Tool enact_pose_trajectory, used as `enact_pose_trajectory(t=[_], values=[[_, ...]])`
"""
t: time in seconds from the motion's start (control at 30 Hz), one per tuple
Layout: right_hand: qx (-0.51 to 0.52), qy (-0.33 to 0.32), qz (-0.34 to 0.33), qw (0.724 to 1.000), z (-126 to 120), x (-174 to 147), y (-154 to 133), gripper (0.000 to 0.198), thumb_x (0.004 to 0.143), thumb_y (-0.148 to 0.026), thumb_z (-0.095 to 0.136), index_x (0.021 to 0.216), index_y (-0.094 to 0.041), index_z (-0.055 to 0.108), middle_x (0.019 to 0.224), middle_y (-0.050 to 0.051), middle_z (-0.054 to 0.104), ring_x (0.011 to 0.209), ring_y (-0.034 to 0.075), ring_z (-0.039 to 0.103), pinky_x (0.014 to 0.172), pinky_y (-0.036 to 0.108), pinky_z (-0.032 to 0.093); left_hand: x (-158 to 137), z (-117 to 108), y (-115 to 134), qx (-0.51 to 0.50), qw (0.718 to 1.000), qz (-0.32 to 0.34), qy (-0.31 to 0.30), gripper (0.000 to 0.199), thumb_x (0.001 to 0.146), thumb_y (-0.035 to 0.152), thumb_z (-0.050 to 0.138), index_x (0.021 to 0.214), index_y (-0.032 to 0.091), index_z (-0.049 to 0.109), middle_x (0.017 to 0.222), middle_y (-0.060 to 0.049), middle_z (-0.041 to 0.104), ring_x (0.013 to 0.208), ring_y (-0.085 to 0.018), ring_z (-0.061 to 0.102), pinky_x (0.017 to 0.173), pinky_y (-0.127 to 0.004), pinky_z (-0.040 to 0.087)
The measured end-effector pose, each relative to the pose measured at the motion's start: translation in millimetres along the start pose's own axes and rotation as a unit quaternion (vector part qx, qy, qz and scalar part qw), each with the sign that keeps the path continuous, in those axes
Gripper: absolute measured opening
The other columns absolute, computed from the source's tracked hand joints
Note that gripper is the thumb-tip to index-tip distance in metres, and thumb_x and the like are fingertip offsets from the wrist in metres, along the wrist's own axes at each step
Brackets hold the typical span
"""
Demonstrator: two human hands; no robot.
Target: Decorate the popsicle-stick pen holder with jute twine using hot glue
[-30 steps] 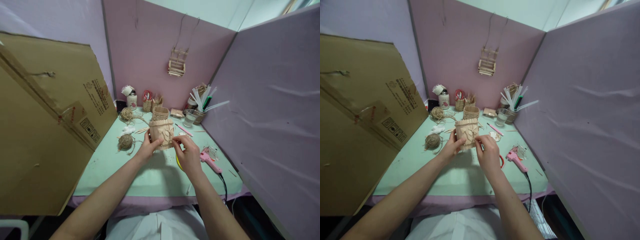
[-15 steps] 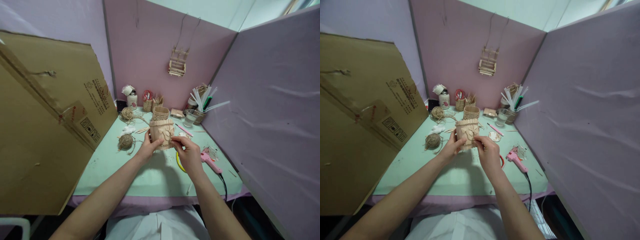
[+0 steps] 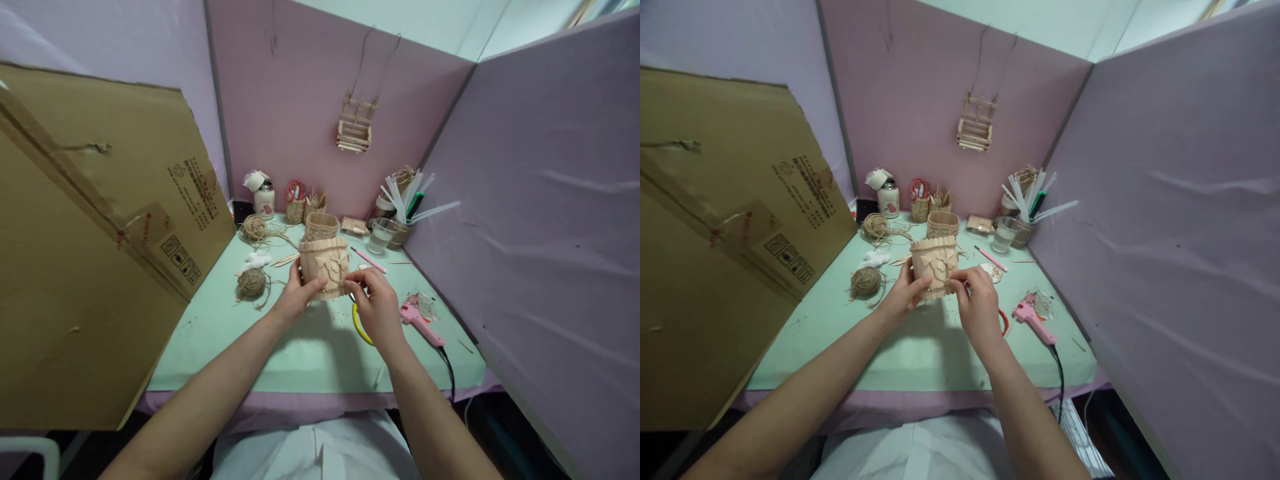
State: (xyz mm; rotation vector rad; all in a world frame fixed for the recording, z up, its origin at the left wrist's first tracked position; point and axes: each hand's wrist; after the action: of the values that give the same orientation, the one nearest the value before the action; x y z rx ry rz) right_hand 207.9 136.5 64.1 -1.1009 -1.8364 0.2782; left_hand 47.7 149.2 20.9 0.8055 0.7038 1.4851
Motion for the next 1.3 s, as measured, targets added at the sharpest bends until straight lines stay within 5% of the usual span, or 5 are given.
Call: enact_pose_trajectory(t=[0.67,0.83,0.93,1.07,1.3], values=[[-0.006,-0.062,0.078,0.995,-6,14,-4,0.014,0.08,-0.03,0.061,0.07,-0.021,0.059,0.074,0.002,0.064,0.073,0.018,0.055,0.07,0.032,0.041,3,-7,-3,0.028,0.998,0.056,-0.023,0.083,0.064,0.03,0.083,0.132,0.03,0.035,0.14,-0.008,0.05,0.133,-0.029,0.045,0.111,-0.05,0.036],[0.075,-0.028,0.145,0.986,0,12,5,0.037,0.075,-0.045,0.069,0.099,-0.02,0.056,0.104,0.008,0.064,0.094,0.022,0.059,0.082,0.037,0.047,1,-2,2,-0.017,0.999,0.036,-0.028,0.083,0.062,0.031,0.083,0.131,0.028,0.035,0.137,-0.009,0.053,0.128,-0.03,0.051,0.106,-0.049,0.04],[0.215,-0.065,0.219,0.95,7,13,12,0.064,0.071,-0.051,0.072,0.123,-0.021,0.048,0.13,0.014,0.056,0.112,0.025,0.058,0.089,0.04,0.05,-2,1,6,-0.026,0.999,0.007,-0.026,0.08,0.063,0.034,0.081,0.131,0.028,0.038,0.134,-0.009,0.056,0.126,-0.03,0.053,0.105,-0.049,0.041],[0.321,-0.121,0.267,0.9,13,14,14,0.067,0.073,-0.05,0.071,0.13,-0.023,0.048,0.134,0.013,0.057,0.113,0.026,0.061,0.091,0.043,0.052,-4,3,9,-0.019,0.999,-0.009,-0.037,0.075,0.067,0.038,0.078,0.13,0.025,0.042,0.136,-0.01,0.056,0.126,-0.03,0.053,0.105,-0.047,0.042],[0.27,-0.105,0.272,0.918,18,10,21,0.075,0.07,-0.046,0.073,0.136,-0.021,0.044,0.133,0.015,0.058,0.119,0.028,0.058,0.093,0.045,0.052,-3,-1,5,0.044,0.996,-0.056,-0.052,0.071,0.066,0.031,0.081,0.126,0.022,0.044,0.134,-0.013,0.058,0.122,-0.03,0.057,0.104,-0.046,0.045]])
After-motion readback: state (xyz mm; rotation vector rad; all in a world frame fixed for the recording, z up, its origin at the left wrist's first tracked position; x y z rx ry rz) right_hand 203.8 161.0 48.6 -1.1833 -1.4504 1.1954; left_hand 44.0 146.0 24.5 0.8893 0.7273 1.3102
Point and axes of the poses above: each hand's wrist, its own x-axis towards the middle knuckle, its own z-axis out of the palm, y = z × x
